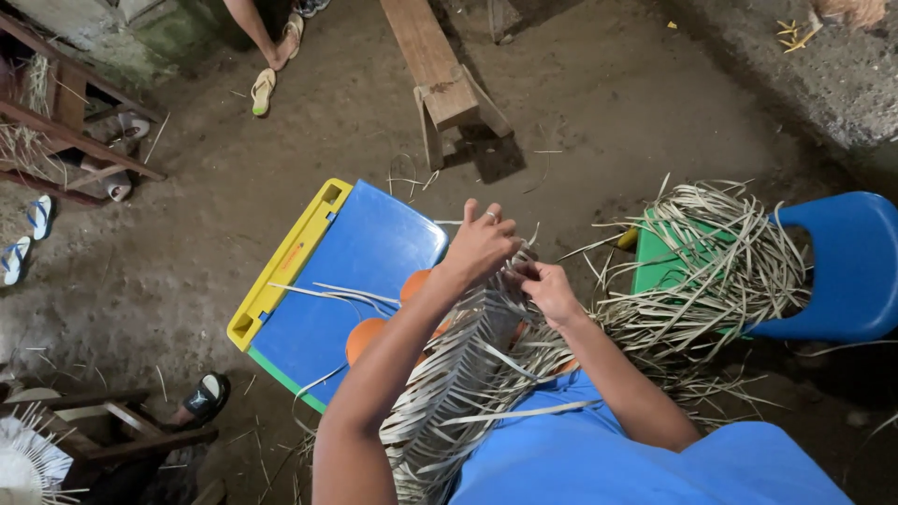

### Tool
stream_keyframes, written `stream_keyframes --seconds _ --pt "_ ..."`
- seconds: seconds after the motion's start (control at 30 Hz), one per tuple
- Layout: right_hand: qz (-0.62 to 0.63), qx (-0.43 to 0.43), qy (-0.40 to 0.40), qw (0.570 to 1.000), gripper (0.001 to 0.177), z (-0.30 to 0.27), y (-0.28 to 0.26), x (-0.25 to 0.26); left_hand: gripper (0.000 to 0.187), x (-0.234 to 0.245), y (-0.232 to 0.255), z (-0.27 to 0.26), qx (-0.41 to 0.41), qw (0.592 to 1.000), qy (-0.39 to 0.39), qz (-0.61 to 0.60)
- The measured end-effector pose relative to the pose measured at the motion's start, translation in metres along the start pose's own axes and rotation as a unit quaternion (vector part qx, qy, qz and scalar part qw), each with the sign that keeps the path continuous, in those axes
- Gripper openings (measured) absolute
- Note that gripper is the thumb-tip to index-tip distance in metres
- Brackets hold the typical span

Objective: Weaving dried palm leaves together to create a mat or similar structure.

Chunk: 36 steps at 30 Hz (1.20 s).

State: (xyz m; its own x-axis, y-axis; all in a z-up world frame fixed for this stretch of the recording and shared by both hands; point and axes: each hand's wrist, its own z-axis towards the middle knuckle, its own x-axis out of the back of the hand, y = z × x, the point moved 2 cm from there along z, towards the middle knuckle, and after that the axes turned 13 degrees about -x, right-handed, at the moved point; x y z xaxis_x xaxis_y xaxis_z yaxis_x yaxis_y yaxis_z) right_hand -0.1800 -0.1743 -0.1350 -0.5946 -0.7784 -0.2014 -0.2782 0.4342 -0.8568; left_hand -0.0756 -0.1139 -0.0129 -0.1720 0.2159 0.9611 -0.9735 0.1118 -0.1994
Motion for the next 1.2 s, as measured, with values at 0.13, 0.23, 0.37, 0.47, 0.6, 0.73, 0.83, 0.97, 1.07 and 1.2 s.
stream_keyframes --seconds 0.13,0.23,0.37,0.47,0.6,0.73,0.83,0.97,1.07,1.2 --pt "0.003 0.009 -0.001 1.0 0.005 0.002 0.002 0.003 0.006 0.007 0.001 -0.003 -0.041 0.995 0.091 0.018" --pt "0.005 0.014 0.002 1.0 0.003 -0.006 -0.003 0.0 0.01 0.006 0.0 -0.008 -0.083 0.989 0.123 0.028" --pt "0.025 0.016 -0.004 1.0 0.006 0.005 0.005 0.001 0.011 0.015 0.001 -0.012 -0.097 0.985 0.143 0.028" --pt "0.013 0.037 0.01 0.999 0.004 -0.009 -0.009 -0.004 0.011 0.021 0.004 -0.016 -0.116 0.982 0.147 0.005" --pt "0.034 0.031 0.02 0.999 0.008 -0.017 -0.01 -0.004 0.012 0.036 0.007 -0.02 -0.118 0.981 0.155 -0.004" --pt "0.041 0.045 0.024 0.998 0.011 -0.02 -0.011 -0.008 0.013 0.025 0.003 -0.026 -0.122 0.981 0.152 -0.006" --pt "0.05 0.049 0.023 0.997 0.013 -0.024 -0.016 -0.012 0.017 0.023 0.002 -0.025 -0.134 0.976 0.173 -0.003" --pt "0.065 0.056 0.016 0.996 0.016 -0.024 -0.016 -0.012 0.018 0.015 0.001 -0.023 -0.15 0.972 0.182 0.01" --pt "0.058 0.062 0.023 0.996 0.017 -0.024 -0.014 -0.011 0.017 0.014 0.001 -0.018 -0.17 0.967 0.19 0.021" --pt "0.072 0.054 0.019 0.996 0.015 -0.022 -0.01 -0.007 0.022 0.014 0.003 -0.015 -0.227 0.946 0.23 0.027"
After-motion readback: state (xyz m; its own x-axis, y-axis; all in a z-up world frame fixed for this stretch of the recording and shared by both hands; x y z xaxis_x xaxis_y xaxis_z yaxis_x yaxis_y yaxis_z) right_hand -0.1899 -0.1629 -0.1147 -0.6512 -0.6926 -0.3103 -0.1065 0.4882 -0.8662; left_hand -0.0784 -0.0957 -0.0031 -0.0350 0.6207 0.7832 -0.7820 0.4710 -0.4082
